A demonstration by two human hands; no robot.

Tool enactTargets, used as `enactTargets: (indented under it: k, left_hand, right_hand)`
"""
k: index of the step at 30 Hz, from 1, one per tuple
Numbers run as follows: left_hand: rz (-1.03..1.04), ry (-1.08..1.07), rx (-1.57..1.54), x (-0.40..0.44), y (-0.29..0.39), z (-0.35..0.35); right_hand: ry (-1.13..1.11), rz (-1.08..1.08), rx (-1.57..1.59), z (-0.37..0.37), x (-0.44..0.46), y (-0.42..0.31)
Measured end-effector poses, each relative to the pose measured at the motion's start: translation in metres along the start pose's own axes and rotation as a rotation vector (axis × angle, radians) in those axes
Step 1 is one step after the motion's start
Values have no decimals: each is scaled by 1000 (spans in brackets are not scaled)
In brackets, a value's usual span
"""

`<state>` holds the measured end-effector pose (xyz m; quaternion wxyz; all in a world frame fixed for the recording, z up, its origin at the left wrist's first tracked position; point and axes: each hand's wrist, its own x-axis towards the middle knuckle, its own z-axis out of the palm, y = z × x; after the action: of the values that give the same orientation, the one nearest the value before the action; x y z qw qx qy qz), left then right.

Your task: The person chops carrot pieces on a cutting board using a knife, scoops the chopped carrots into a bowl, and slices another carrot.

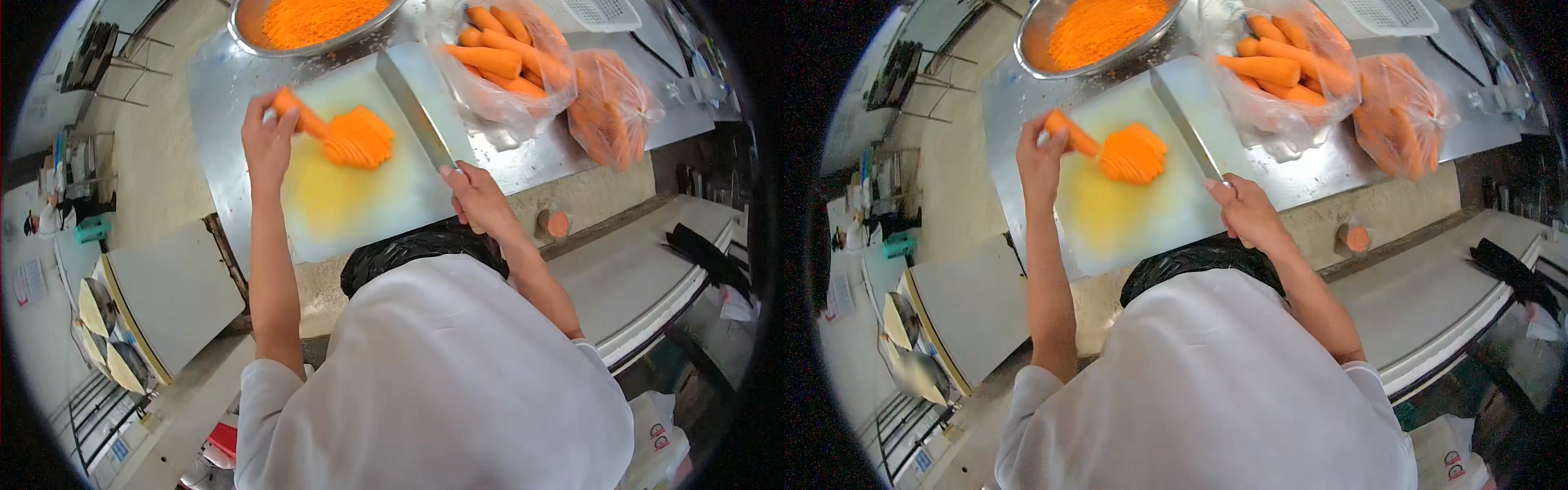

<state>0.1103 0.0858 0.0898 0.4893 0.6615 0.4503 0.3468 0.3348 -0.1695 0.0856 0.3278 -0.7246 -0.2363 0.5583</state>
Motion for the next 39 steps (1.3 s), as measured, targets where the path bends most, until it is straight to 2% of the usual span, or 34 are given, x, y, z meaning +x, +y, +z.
enactTargets:
  k: [1, 4, 7, 10, 12, 14, 16, 19, 22, 25, 33, 36, 39]
  left_hand:
    - [-101, 53, 24, -19, -12, -13]
    - [-106, 44, -271, -70, -76, -23]
    - [358, 120, 738, -93, -90, -30]
    - [12, 174, 106, -101, -86, -17]
    - [55, 225, 114, -103, -100, -12]
    - [89, 248, 165, -109, -109, -6]
    - [116, 255, 259, -110, -87, 0]
    - [351, 315, 451, -97, -86, 6]
    - [135, 279, 364, -103, -83, 20]
    - [380, 270, 616, -103, -93, 16]
    - [378, 200, 635, -100, -100, 15]
    - [358, 160, 660, -101, -103, 13]
    - [345, 137, 658, -101, -108, 12]
  right_hand:
    - [-5, -16, -26, 1, -4, 0]
    - [-48, -80, 13, 21, -17, -2]
    - [-183, -106, 11, 45, -20, -4]
    - [-267, -118, -60, 68, -22, -14]
    - [-270, -169, -108, 80, -21, -15]
    - [-293, -109, -190, 84, -16, -15]
    - [-281, -95, -235, 85, -14, -14]
    - [-233, -125, -238, 90, -16, -12]
    - [-210, -141, -233, 93, -16, -16]
    - [-193, -161, -215, 94, -15, -15]
    - [-222, -84, -266, 80, -46, -43]
    - [-180, -250, -242, 83, -48, -34]
    - [-209, -112, -305, 84, -43, -38]
